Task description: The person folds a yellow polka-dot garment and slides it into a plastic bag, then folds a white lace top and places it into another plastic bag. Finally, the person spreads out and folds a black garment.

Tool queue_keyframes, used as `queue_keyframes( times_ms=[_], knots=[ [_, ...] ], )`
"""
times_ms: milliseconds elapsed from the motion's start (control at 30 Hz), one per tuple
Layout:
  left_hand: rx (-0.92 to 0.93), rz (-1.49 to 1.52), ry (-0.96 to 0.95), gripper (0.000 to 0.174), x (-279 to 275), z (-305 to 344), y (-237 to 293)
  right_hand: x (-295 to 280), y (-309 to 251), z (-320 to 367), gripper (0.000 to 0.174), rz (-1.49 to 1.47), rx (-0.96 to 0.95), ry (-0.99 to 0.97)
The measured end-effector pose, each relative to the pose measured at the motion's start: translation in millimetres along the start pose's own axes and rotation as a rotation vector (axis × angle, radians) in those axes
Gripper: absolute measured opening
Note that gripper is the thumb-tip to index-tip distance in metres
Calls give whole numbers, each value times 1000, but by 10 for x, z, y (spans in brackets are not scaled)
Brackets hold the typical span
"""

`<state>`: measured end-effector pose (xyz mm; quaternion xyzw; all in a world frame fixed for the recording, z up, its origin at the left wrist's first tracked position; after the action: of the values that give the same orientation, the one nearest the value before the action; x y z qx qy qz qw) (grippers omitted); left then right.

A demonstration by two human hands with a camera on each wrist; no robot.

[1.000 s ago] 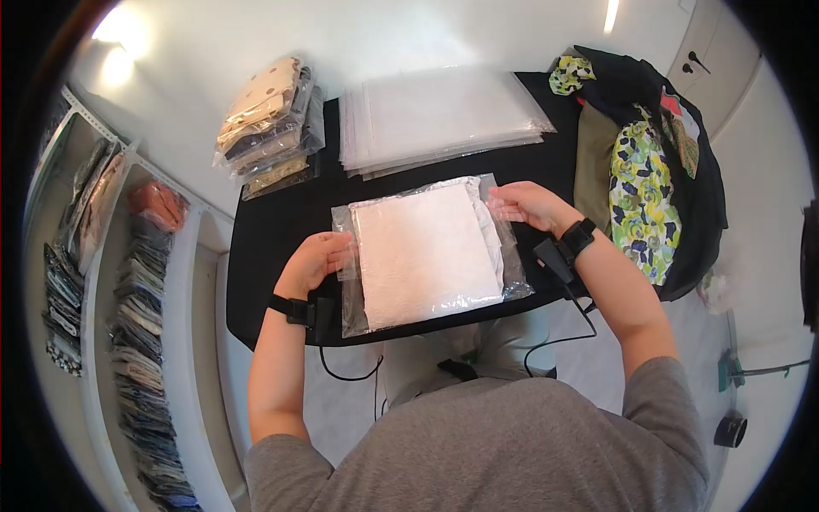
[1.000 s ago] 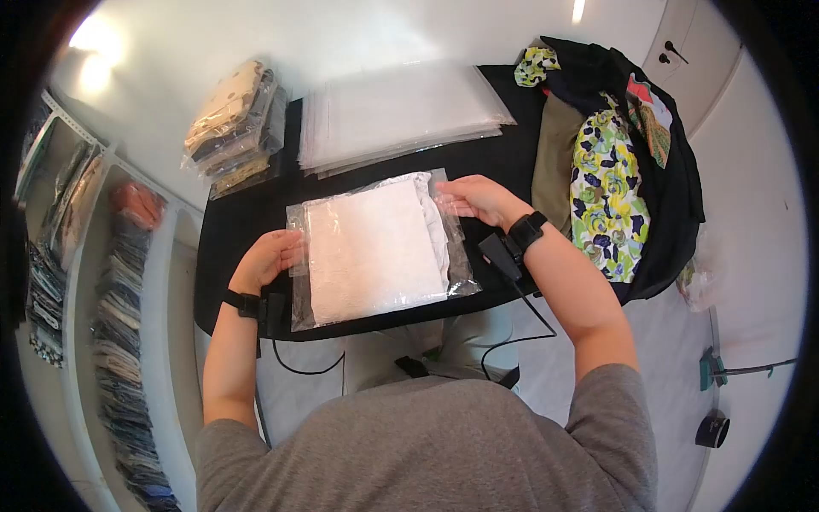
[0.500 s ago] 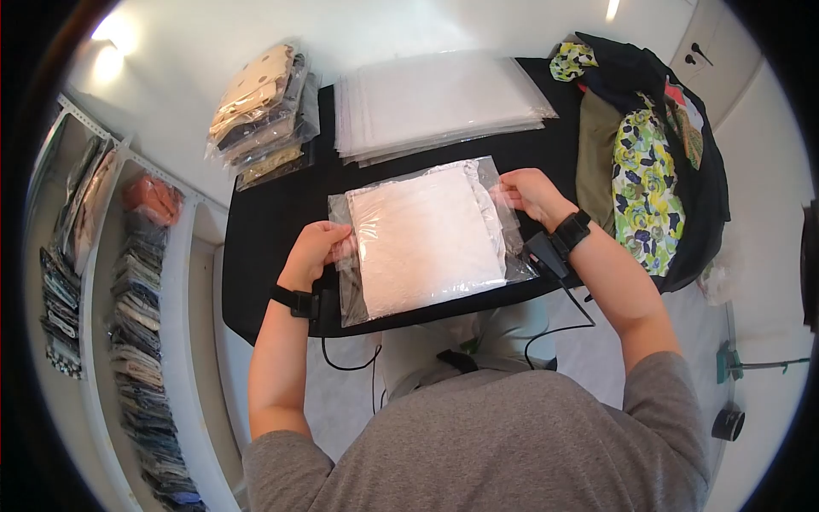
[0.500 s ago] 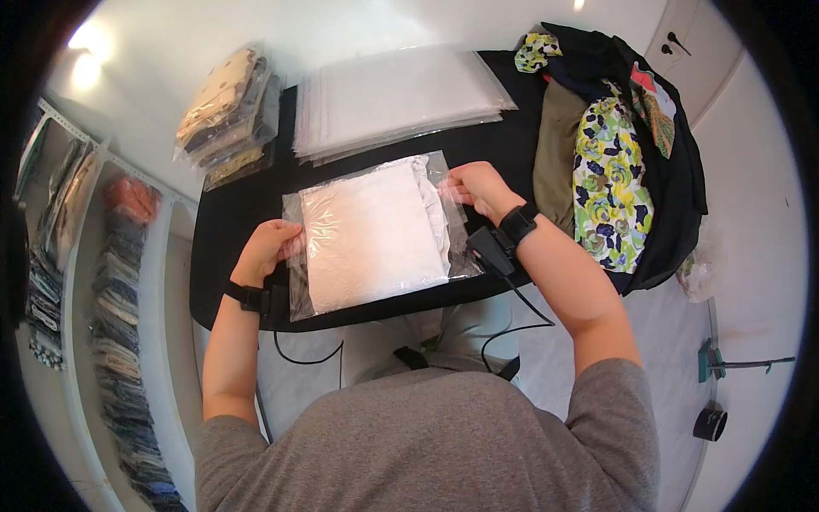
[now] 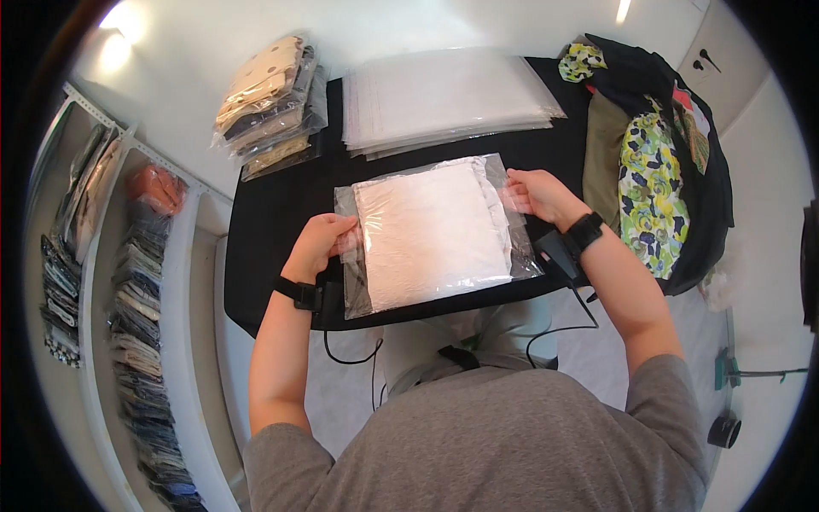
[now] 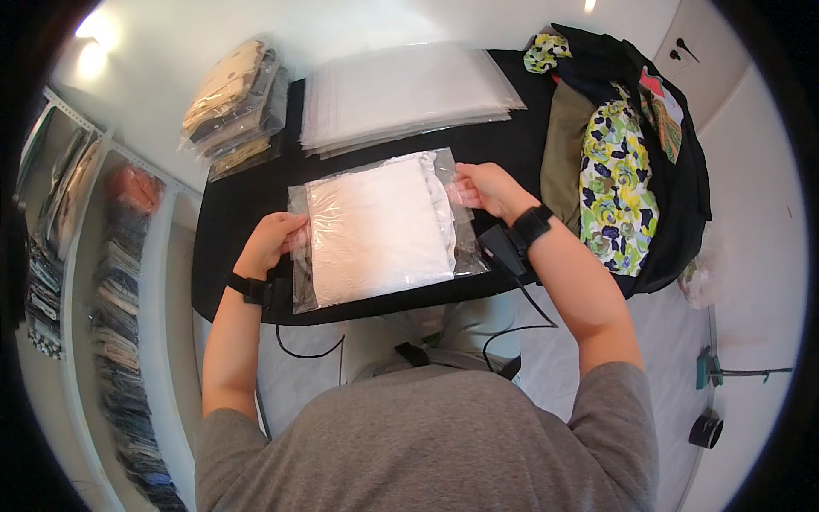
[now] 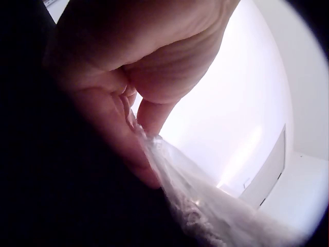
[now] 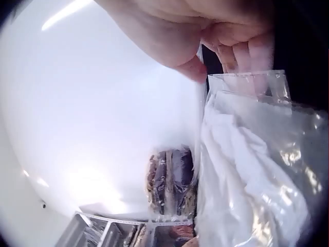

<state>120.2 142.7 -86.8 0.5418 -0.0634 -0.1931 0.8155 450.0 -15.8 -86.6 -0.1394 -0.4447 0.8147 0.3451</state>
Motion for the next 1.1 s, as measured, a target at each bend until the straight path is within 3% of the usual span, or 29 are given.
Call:
queue_keyframes(
  times_ms=[33,100,333,600,700,767,833,933,1100],
  knots=[
    [2,3,8,15,5,22,26,-6,3,28,18,4,-2,-8],
    [-7,1,49,16,19,62,49,229,96,214,17,16,54,-350],
    [-7,-58,27,22,-37,-40,-32,79,166,156,14,168,-98,-130],
    [-161,97,114,47,-126,-45,-44,57,179,173,12,131,-110,-99],
    [-9,-68,257,52,-298,-207,170,44,199,136,13,129,-114,-128],
    [12,-70,237,50,-218,-242,289,63,185,142,13,129,-118,-146],
    [71,-259,335,39,-201,-258,408,49,188,150,13,124,-116,-113],
    [179,-323,277,31,-119,-387,452,41,163,195,13,131,-127,-75],
    [96,-206,221,30,-238,-687,241,52,151,214,15,166,-136,-68]
  ],
)
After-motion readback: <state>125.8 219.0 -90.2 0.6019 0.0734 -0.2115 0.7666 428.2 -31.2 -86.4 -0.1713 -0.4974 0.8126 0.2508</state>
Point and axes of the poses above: each hand's wrist, its own z-axis away from the middle knuckle, its own x-axis out of the palm, y = z × x, the point moved 10 cm from there along -z, towards the middle knuckle, and after that the axes turned 15 degrees about y, right-handed, at the moved point
